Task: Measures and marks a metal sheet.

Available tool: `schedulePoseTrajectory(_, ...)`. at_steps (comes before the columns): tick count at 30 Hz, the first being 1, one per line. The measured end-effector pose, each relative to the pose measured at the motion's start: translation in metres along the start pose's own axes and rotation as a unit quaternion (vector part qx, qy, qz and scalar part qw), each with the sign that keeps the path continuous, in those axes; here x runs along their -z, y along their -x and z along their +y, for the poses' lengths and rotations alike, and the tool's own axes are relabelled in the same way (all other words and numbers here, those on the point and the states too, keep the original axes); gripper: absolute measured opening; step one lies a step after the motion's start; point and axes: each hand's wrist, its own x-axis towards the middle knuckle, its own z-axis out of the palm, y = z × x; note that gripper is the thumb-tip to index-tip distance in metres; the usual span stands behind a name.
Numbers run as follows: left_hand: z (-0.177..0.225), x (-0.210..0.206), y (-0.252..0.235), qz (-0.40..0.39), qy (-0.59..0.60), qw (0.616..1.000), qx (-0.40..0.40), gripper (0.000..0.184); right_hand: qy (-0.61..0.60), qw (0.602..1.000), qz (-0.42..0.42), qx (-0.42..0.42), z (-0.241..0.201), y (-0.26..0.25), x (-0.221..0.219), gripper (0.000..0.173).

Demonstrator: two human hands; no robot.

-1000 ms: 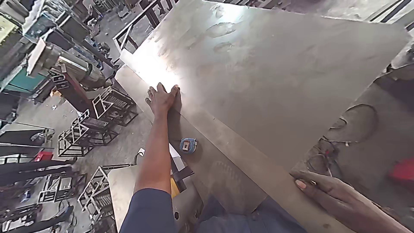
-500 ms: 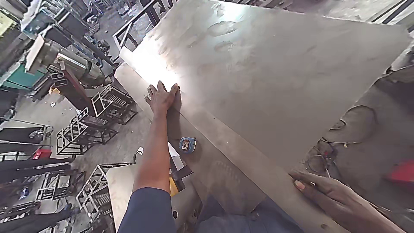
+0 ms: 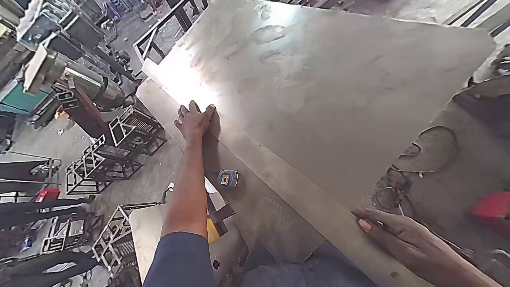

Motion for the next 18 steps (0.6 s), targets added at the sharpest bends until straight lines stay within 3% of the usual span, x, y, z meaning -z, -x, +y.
schedulePoseTrajectory(18,-0.0008,0.0011,0.0014,-0.002,0.000,1.000,-0.010,0.097,0.012,1.000,-0.002,0.011,0.0002,-0.0008,0.0009,0.039)
